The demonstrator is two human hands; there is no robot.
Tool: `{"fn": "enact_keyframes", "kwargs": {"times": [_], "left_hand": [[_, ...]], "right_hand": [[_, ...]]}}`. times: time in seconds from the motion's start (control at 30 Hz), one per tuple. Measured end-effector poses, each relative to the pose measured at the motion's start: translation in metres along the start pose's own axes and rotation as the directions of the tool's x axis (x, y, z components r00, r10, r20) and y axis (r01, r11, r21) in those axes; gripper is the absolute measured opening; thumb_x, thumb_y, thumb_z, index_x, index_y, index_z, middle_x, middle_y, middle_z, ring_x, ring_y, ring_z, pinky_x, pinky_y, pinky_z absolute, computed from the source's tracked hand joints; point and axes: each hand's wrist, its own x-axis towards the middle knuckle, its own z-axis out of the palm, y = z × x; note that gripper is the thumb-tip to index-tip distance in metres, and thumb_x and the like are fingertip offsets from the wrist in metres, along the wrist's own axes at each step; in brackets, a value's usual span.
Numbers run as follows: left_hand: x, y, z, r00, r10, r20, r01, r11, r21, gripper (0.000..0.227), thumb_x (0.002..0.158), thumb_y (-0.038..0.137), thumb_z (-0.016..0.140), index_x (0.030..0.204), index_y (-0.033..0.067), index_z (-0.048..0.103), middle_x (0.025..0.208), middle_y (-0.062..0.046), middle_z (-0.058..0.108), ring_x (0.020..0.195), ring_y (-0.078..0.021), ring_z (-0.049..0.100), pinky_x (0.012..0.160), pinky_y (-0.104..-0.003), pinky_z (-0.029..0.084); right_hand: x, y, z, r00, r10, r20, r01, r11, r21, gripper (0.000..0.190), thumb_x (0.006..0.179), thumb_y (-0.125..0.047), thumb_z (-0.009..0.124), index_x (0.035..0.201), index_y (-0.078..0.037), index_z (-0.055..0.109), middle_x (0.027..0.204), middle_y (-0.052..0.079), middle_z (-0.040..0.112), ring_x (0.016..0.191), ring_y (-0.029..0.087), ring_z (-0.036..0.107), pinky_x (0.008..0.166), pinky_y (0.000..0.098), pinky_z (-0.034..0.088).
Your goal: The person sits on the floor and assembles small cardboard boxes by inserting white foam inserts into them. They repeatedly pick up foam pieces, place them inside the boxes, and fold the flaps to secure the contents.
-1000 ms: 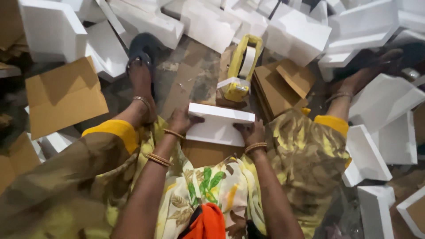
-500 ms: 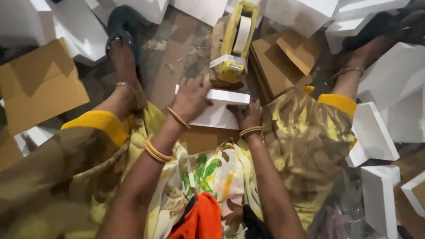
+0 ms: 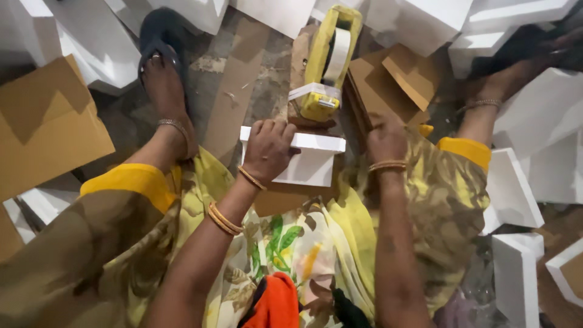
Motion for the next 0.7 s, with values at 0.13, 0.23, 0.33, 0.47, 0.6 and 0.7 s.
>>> {"fn": "enact_keyframes", "kwargs": {"times": [0.13, 0.23, 0.33, 0.47, 0.6, 0.7], "left_hand": [[0.000, -0.002, 0.001, 1.000, -0.011, -0.003, 0.011, 1.000, -0.007, 0.045, 0.076, 0.036, 0.081, 0.107, 0.0101, 0.062, 0.102, -0.009, 0.062, 0.100, -0.0290, 0.058, 0.092, -0.043, 0.042], [-0.001, 0.001, 0.001, 1.000, -0.030, 0.003, 0.030, 0.999, 0.013, 0.041, 0.078, 0.036, 0.080, 0.105, 0.0109, 0.061, 0.101, -0.008, 0.062, 0.099, -0.0288, 0.058, 0.092, -0.043, 0.041], [0.002, -0.001, -0.004, 1.000, -0.025, 0.004, 0.025, 1.000, 0.010, 0.041, 0.079, 0.036, 0.080, 0.104, 0.0102, 0.061, 0.099, -0.009, 0.061, 0.097, -0.0290, 0.058, 0.091, -0.043, 0.041], [-0.004, 0.001, -0.005, 1.000, -0.001, -0.023, 0.001, 1.000, -0.018, 0.046, 0.075, 0.036, 0.080, 0.108, 0.0085, 0.061, 0.099, -0.010, 0.061, 0.097, -0.0293, 0.058, 0.088, -0.044, 0.040], [-0.003, 0.002, -0.003, 0.999, -0.043, 0.003, 0.043, 0.999, -0.011, 0.053, 0.072, 0.037, 0.080, 0.111, 0.0066, 0.061, 0.099, -0.010, 0.063, 0.096, -0.0292, 0.058, 0.086, -0.044, 0.041], [-0.008, -0.004, 0.011, 0.996, 0.005, -0.092, 0.002, 0.997, 0.079, 0.064, 0.072, 0.034, 0.071, 0.125, -0.0004, 0.060, 0.102, -0.011, 0.065, 0.095, -0.0273, 0.059, 0.082, -0.042, 0.042]], "right_hand": [[0.052, 0.034, -0.017, 0.938, -0.305, -0.166, 0.236, 0.911, -0.337, 0.038, 0.085, -0.017, 0.071, 0.123, -0.016, 0.071, 0.142, 0.015, 0.055, 0.133, 0.039, 0.050, 0.108, 0.0506, 0.042], [0.075, 0.041, -0.030, 0.935, -0.348, -0.064, 0.266, 0.812, -0.519, 0.052, 0.080, -0.026, 0.075, 0.130, -0.013, 0.068, 0.147, 0.019, 0.051, 0.131, 0.043, 0.046, 0.103, 0.0576, 0.035], [0.073, 0.024, -0.058, 0.950, -0.289, -0.115, 0.192, 0.835, -0.516, 0.060, 0.085, -0.032, 0.076, 0.136, -0.003, 0.060, 0.151, 0.015, 0.051, 0.132, 0.040, 0.047, 0.105, 0.0578, 0.035], [-0.004, -0.023, -0.099, 0.894, -0.367, -0.259, 0.177, 0.818, -0.547, 0.057, 0.085, -0.030, 0.074, 0.134, -0.005, 0.060, 0.146, 0.016, 0.055, 0.128, 0.037, 0.052, 0.105, 0.0555, 0.040], [-0.111, -0.105, -0.116, 0.827, -0.559, 0.057, 0.499, 0.684, -0.532, 0.018, 0.083, -0.020, 0.068, 0.099, -0.014, 0.063, 0.121, 0.017, 0.065, 0.102, 0.034, 0.062, 0.091, 0.0500, 0.049], [-0.183, -0.166, -0.095, 0.788, -0.613, -0.060, 0.608, 0.790, -0.082, 0.040, 0.090, -0.023, 0.070, 0.123, -0.002, 0.057, 0.126, 0.021, 0.062, 0.119, 0.040, 0.061, 0.106, 0.0483, 0.049]]}}
